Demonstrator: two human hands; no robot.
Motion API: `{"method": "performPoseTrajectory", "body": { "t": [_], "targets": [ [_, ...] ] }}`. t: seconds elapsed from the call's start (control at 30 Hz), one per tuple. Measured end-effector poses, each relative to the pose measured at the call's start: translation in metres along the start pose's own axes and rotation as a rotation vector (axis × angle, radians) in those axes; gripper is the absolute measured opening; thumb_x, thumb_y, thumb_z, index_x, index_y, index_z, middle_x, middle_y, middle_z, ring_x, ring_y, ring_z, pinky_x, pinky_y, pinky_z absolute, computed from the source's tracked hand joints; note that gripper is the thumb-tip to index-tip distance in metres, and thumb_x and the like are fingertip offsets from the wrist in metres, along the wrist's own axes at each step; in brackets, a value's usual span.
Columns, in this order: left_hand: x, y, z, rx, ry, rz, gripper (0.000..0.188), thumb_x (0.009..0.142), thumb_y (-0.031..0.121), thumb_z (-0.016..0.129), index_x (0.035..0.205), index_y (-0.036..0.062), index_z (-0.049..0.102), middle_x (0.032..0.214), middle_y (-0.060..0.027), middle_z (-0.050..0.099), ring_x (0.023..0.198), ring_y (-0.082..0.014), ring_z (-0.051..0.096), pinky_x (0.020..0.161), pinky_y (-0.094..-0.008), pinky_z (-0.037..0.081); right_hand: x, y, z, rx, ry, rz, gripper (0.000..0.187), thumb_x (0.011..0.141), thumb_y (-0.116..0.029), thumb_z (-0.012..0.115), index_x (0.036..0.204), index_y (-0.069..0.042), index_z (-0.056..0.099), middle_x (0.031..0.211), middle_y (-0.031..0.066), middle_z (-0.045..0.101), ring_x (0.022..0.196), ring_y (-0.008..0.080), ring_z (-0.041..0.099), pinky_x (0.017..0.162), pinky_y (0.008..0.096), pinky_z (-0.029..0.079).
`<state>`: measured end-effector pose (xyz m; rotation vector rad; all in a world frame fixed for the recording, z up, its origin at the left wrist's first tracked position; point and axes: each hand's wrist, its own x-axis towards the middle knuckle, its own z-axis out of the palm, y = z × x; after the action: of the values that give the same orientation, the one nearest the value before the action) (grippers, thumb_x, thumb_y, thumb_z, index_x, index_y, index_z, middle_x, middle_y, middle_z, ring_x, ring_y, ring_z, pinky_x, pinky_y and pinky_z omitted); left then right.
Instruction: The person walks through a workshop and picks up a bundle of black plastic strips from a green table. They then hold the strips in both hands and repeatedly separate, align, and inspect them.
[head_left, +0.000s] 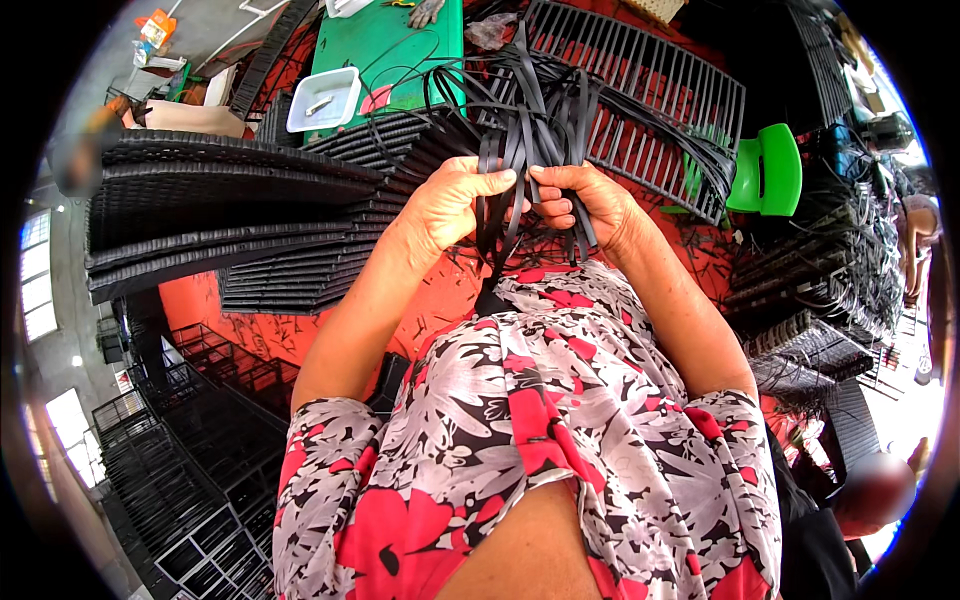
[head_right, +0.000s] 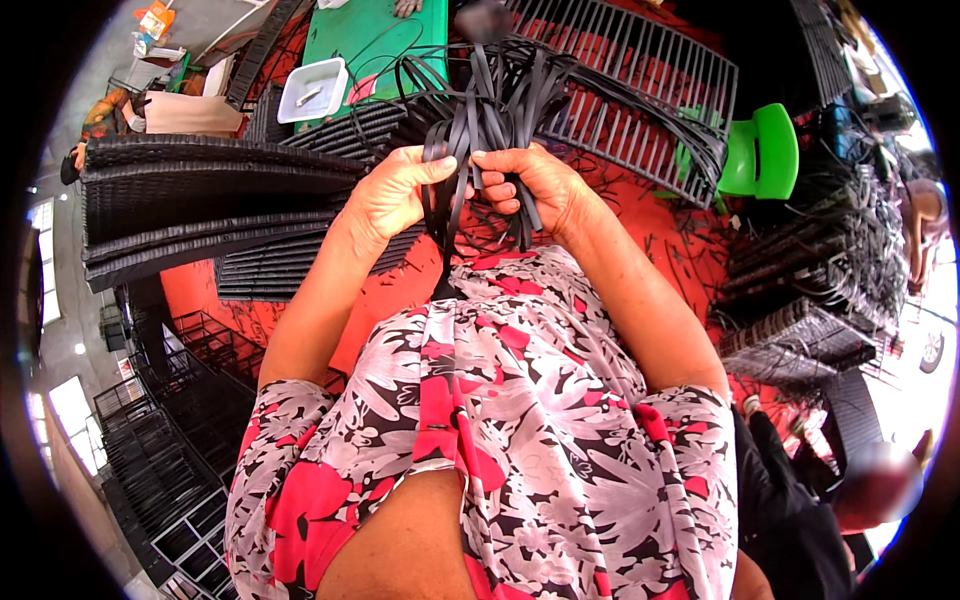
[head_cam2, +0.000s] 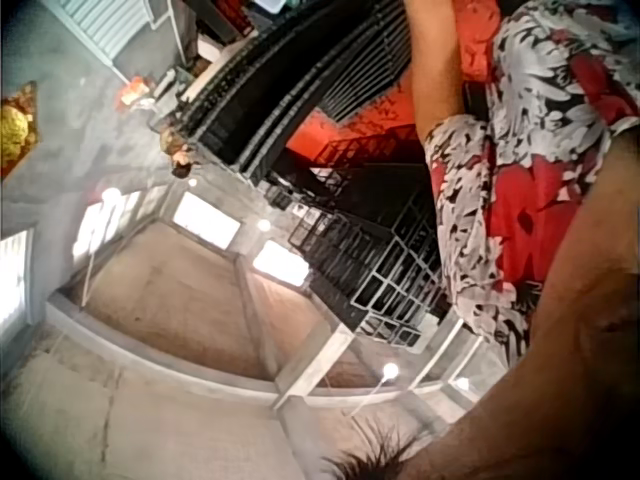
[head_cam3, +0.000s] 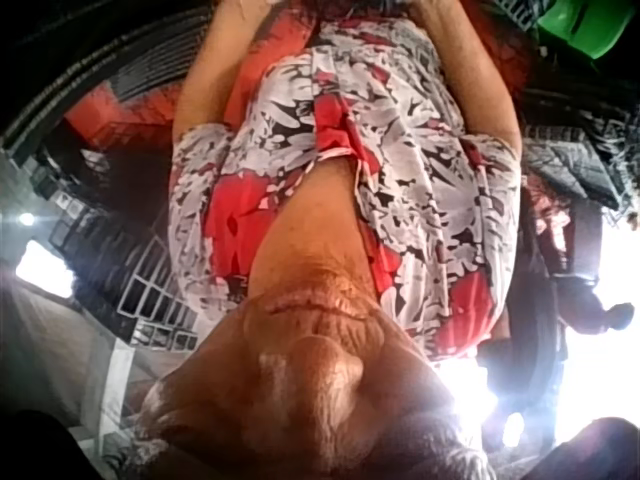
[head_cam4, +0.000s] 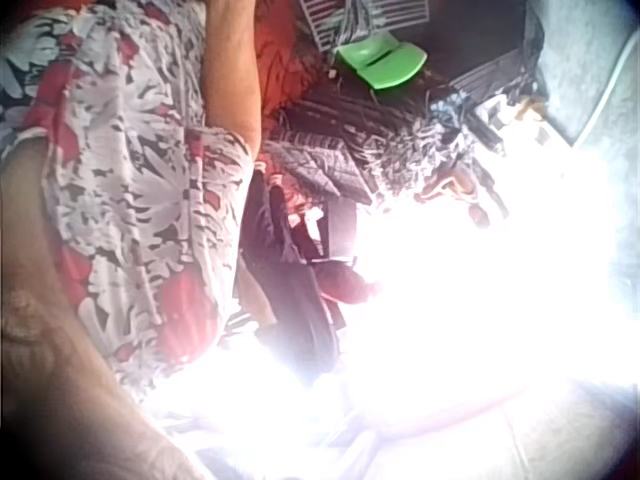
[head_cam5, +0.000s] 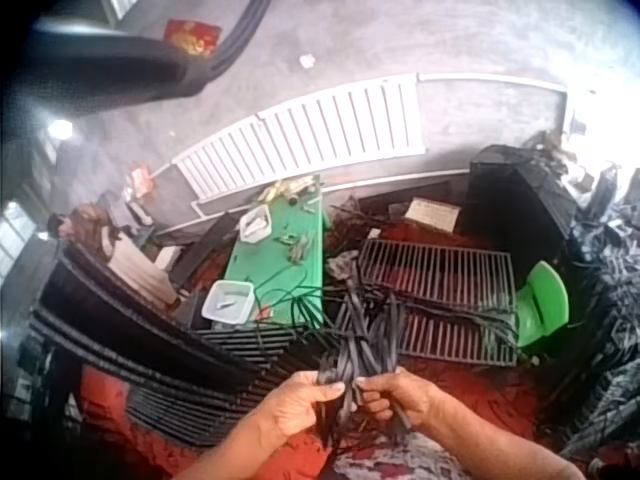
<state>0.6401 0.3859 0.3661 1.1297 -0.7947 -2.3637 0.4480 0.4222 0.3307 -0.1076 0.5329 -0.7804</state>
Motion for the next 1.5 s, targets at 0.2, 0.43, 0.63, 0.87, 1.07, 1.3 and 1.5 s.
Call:
{"method": "performPoseTrajectory", "body": {
  "t": [0.2, 0.43, 0.63, 0.87, 1.07, 1.3, 1.5],
  "targets": [
    [-0.003, -0.005, 0.002, 0.090, -0.067, -0.104, 0.018, 0.082, 0.010, 0.059, 0.092, -0.0046, 0.058, 0.085, -0.0174, 0.063, 0.072, -0.0221, 0.063, 0.067, -0.0335, 0.053, -0.001, -0.008, -0.008, -0.070, 0.072, -0.020, 0.013, 0.082, -0.010, 0.059, 0.085, 0.002, 0.055, 0.066, 0.0033, 0.051, 0.050, 0.0089, 0.046, 0.037, 0.0181, 0.035],
    [-0.012, 0.057, -0.016, -0.150, -0.004, 0.045, 0.020, 0.087, 0.016, 0.053, 0.092, -0.0038, 0.055, 0.090, -0.0205, 0.062, 0.076, -0.0276, 0.064, 0.071, -0.0417, 0.054, -0.008, -0.021, -0.014, 0.051, 0.090, 0.001, 0.015, 0.087, -0.012, 0.054, 0.094, 0.001, 0.052, 0.073, 0.0053, 0.055, 0.054, 0.0094, 0.048, 0.040, 0.0179, 0.036],
    [-0.002, 0.080, -0.038, -0.430, 0.109, 0.131, 0.017, 0.088, 0.012, 0.050, 0.093, -0.0053, 0.051, 0.091, -0.0183, 0.059, 0.079, -0.0263, 0.062, 0.072, -0.0433, 0.054, -0.011, -0.015, -0.002, -0.080, 0.074, -0.131, 0.019, 0.086, -0.023, 0.058, 0.079, -0.007, 0.053, 0.055, -0.0062, 0.035, 0.044, 0.0028, 0.030, 0.036, 0.0171, 0.025],
    [0.012, 0.081, -0.007, -0.290, 0.226, 0.264, 0.016, 0.089, 0.012, 0.048, 0.093, -0.0038, 0.050, 0.085, -0.0130, 0.054, 0.067, -0.0172, 0.053, 0.064, -0.0351, 0.049, 0.003, 0.006, 0.039, -0.546, 0.032, -0.181, 0.026, 0.074, -0.023, 0.072, 0.073, -0.011, 0.049, 0.052, -0.0048, 0.036, 0.040, 0.0065, 0.029, 0.036, 0.0239, 0.021],
    [0.017, 0.080, 0.024, -0.410, 0.205, 0.354, 0.043, 0.096, 0.028, 0.027, 0.105, -0.0124, 0.041, 0.100, -0.0249, 0.053, 0.087, -0.0297, 0.056, 0.083, -0.0465, 0.045, 0.015, 0.013, 0.042, -0.371, -0.020, 0.002, 0.019, 0.077, -0.019, 0.067, 0.071, -0.008, 0.053, 0.048, -0.0066, 0.031, 0.038, 0.0055, 0.025, 0.035, 0.0219, 0.019],
    [0.000, 0.049, 0.003, 0.093, 0.249, 0.453, 0.067, 0.085, 0.060, 0.035, 0.096, -0.0036, 0.053, 0.091, -0.0173, 0.059, 0.085, -0.0252, 0.059, 0.076, -0.0351, 0.048, 0.015, -0.005, 0.035, -0.085, -0.177, 0.081, 0.016, 0.083, -0.019, 0.060, 0.079, -0.005, 0.056, 0.048, -0.0086, 0.029, 0.037, 0.0019, 0.024, 0.033, 0.0173, 0.020],
    [-0.028, 0.002, 0.017, 0.365, 0.081, 0.332, 0.050, 0.085, 0.051, 0.047, 0.101, 0.0047, 0.056, 0.093, -0.0015, 0.058, 0.088, -0.0130, 0.054, 0.084, -0.0316, 0.040, 0.019, -0.015, 0.042, -0.032, -0.065, 0.130, 0.017, 0.086, -0.018, 0.057, 0.076, -0.006, 0.052, 0.049, -0.0093, 0.030, 0.037, 0.0016, 0.027, 0.031, 0.0164, 0.022]
  ]
}}
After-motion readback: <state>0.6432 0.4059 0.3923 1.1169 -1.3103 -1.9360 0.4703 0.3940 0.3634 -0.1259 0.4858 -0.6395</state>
